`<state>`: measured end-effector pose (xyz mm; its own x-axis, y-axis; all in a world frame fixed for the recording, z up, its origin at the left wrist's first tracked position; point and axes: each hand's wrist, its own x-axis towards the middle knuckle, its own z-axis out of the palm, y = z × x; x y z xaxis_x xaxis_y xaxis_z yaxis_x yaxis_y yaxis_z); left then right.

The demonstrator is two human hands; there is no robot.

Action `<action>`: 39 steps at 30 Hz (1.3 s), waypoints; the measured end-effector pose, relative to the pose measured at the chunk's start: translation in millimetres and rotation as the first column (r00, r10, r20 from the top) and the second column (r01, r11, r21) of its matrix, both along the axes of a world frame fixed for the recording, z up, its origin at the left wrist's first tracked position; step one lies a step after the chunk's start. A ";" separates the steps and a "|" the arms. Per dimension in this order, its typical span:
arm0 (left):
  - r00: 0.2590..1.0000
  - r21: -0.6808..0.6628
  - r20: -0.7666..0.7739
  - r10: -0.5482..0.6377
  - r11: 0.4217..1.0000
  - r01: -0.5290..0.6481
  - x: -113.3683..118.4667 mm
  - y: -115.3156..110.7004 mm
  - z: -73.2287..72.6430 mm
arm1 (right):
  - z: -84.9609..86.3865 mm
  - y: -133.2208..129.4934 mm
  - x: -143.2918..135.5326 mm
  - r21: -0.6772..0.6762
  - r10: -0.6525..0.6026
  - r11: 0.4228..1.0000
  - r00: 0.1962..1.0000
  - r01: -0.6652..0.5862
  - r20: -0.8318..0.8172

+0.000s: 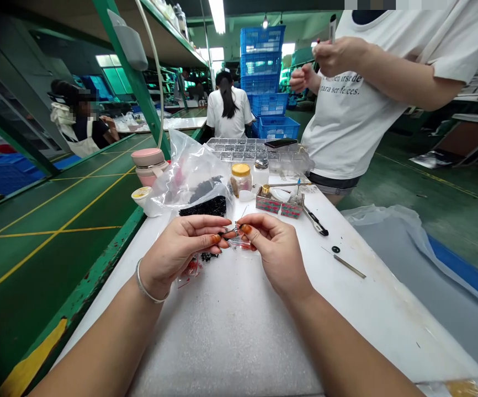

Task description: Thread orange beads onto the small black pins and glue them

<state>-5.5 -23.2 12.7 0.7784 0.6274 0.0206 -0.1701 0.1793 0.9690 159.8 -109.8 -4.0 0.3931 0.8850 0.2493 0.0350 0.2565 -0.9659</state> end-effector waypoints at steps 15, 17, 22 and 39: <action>1.000 -0.025 -0.018 0.022 0.999 -0.023 -0.8 -3.8 5.8 | -0.3 0.9 0.8 -0.013 -0.004 1.000 1.000 0.004 -0.028; 1.000 -0.023 -0.007 0.017 1.000 -0.017 -0.9 -3.9 5.5 | 0.1 0.7 0.6 -0.015 -0.006 1.000 1.000 0.005 -0.023; 1.000 -0.019 0.003 0.028 0.999 -0.028 -0.7 -3.9 4.0 | 0.0 0.3 0.7 -0.014 -0.010 1.000 1.000 0.010 0.004; 0.994 -0.197 0.110 -0.005 0.980 0.027 3.6 -3.9 -3.5 | -0.9 -0.8 -0.5 -0.024 0.016 1.000 0.999 -0.017 -0.033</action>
<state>-1.9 -27.1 9.1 0.7885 0.6147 -0.0181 -0.2674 0.3692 0.8901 159.3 -110.5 -4.9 0.3863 0.8970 0.2147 -0.0006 0.2330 -0.9725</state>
